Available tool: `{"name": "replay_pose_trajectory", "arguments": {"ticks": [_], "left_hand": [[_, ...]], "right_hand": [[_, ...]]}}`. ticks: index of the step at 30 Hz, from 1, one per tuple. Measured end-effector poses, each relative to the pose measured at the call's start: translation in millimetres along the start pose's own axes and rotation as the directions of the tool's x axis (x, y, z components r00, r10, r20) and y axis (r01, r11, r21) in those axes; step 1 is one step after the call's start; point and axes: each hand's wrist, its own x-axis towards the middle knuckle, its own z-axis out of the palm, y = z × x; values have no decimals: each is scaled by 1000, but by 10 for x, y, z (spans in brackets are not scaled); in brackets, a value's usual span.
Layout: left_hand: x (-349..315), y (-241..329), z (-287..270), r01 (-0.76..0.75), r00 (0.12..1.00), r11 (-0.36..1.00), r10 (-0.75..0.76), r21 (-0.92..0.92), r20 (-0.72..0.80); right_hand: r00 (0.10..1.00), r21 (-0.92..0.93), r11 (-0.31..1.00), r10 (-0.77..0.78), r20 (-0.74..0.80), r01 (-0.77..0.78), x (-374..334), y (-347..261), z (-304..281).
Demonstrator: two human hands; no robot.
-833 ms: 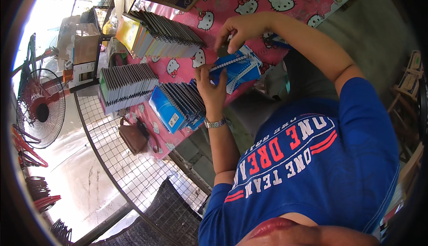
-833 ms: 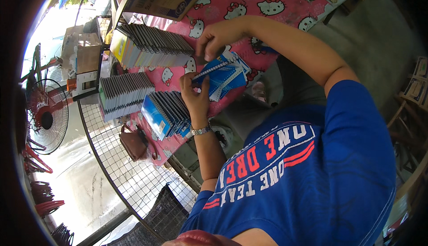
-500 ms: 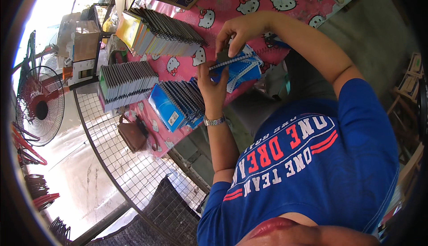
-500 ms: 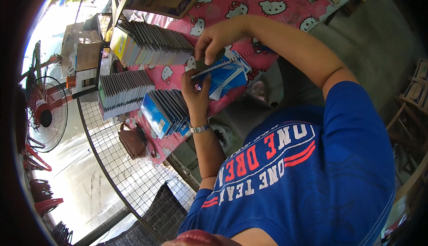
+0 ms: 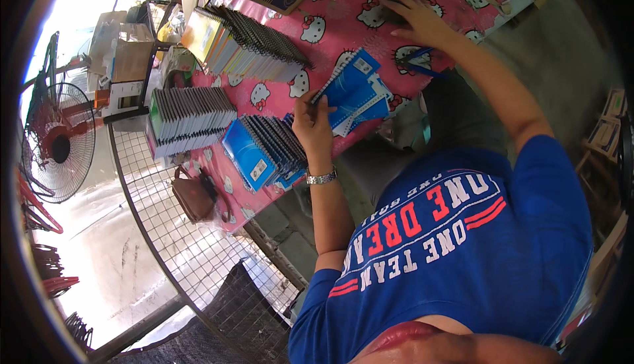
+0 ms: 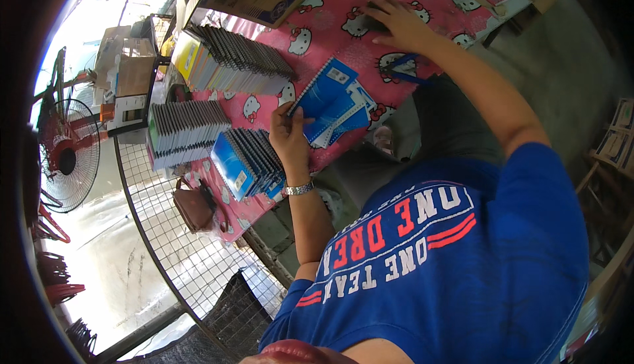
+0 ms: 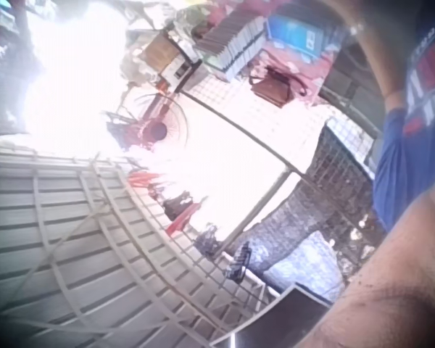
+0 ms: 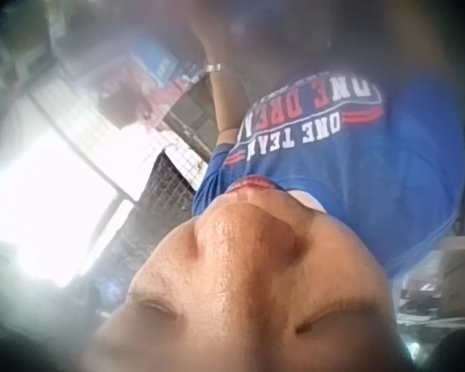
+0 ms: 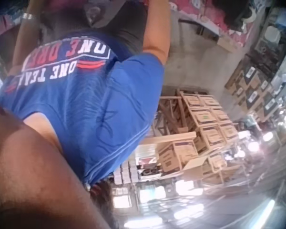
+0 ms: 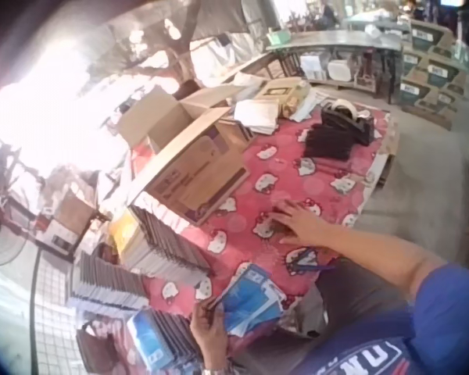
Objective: The person trims a blue notebook with small cutters and places it onto a stack.
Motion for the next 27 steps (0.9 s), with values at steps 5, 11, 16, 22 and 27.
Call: {"name": "replay_pose_trajectory", "arguments": {"ticks": [5, 11, 16, 22, 27], "left_hand": [[-94, -64, 82, 31, 988, 979, -61, -203, -141], [-147, -182, 105, -12, 984, 989, -15, -146, -177], [-207, -227, 161, -59, 977, 969, 6, -239, -214], [-281, -227, 207, -164, 919, 986, 154, 4, -362], [-409, 226, -16, -360, 716, 808, 560, 467, -417]], "right_hand": [[976, -190, 981, 5, 219, 37, -1015, -393, -72], [999, 369, 929, 41, -10, -34, -796, -1189, -401], [985, 416, 893, -172, -33, 170, -441, -1844, -504], [964, 421, 900, -200, 175, 111, -379, -1911, -473], [760, 780, 126, -176, 626, -613, -334, -1792, -616]]}}
